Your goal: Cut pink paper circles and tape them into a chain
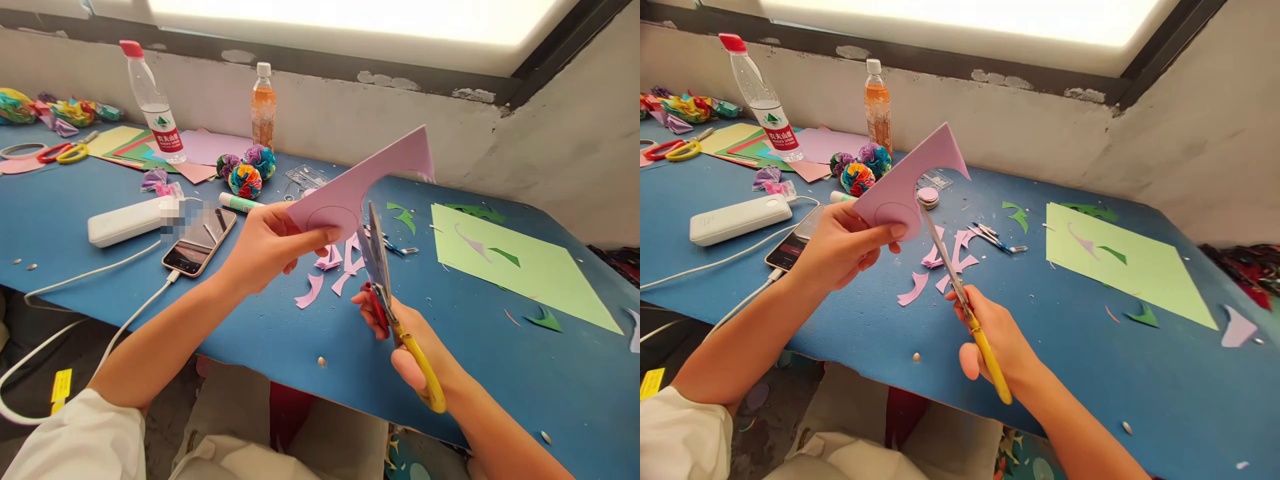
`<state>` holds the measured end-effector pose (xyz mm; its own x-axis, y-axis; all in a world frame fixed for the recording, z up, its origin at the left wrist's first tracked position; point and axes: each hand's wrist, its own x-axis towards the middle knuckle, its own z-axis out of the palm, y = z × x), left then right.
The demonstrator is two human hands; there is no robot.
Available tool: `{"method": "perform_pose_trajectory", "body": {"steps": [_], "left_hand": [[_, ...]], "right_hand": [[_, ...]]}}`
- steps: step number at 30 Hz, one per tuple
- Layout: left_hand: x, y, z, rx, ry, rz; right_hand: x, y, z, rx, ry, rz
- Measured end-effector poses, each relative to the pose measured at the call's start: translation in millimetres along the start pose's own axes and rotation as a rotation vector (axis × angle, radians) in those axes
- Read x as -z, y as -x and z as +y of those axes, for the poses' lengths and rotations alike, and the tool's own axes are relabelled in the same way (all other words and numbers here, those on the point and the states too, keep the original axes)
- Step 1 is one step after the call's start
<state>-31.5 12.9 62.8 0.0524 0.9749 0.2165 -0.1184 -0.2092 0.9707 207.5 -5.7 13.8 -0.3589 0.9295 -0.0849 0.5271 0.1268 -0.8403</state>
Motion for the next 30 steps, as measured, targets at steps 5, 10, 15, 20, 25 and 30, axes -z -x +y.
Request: {"method": "perform_pose_trajectory", "body": {"steps": [5,10,15,20,25,30], "left_hand": [[-6.2,5.4,-2.3,-0.046,0.061,-0.009],[-15.0,14.9,-2.6,-0.064,0.037,-0.026],[-18.8,20.2,-0.9,-0.072,0.021,0.003],[-21.6,21.8,-4.2,-0.037,0.039,0.013],[-23.1,22.0,-6.1,-0.019,0.083,0.007],[-22.9,21.8,-4.4,-0.016,0.110,0.011]], "right_hand": [[-0.8,0.5,6.9,0.102,0.112,-0.019],[-4.0,1.5,4.3,0.121,0.037,-0.034],[-9.8,3.4,1.9,0.006,-0.077,-0.036],[-15.1,3.8,1.3,-0.046,-0.132,-0.034],[-16.3,5.8,0.8,-0.070,-0.158,-0.027],[-16.5,9.0,-1.0,-0.096,-0.199,-0.035]]}}
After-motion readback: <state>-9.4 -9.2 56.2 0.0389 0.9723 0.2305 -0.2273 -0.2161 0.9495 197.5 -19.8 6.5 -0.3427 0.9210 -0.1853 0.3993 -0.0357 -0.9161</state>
